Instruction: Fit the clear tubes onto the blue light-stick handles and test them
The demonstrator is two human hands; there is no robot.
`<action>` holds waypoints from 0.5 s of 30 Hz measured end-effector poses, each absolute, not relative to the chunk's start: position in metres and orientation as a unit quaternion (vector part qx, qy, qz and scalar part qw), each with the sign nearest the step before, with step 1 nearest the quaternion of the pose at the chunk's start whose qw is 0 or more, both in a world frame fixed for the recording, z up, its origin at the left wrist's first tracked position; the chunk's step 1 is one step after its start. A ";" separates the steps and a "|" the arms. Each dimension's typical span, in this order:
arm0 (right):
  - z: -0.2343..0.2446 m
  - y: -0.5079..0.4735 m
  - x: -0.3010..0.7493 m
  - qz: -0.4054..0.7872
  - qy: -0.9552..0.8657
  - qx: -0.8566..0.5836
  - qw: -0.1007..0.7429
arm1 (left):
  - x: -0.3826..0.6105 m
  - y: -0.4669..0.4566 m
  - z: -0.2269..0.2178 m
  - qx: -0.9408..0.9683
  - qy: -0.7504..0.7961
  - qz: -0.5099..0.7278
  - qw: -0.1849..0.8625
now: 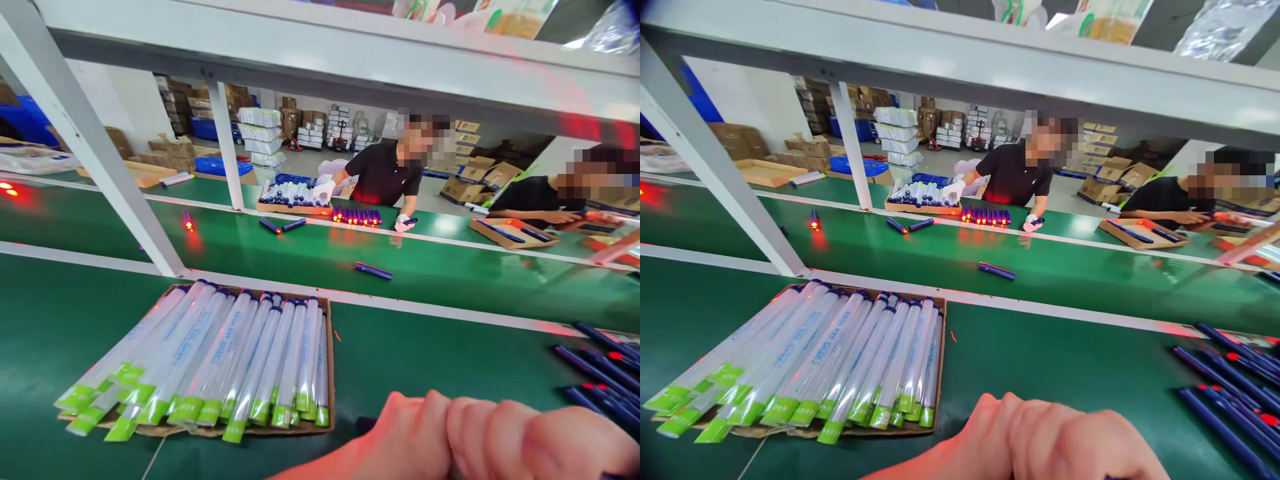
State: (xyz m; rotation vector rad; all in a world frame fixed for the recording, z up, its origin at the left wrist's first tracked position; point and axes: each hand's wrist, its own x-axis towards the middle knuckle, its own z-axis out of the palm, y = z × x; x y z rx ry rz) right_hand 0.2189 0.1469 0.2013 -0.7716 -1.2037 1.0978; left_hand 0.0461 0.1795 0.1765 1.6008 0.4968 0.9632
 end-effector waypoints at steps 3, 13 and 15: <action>0.222 0.158 0.178 0.485 -0.468 -0.316 0.668 | 0.044 0.189 0.165 0.667 0.195 0.464 0.549; 0.159 0.148 0.144 0.435 -0.546 -0.497 0.516 | -0.003 0.188 0.186 0.610 0.254 0.534 0.528; 0.127 0.155 0.144 0.446 -0.576 -0.528 0.436 | -0.027 0.193 0.195 0.649 0.319 0.521 0.453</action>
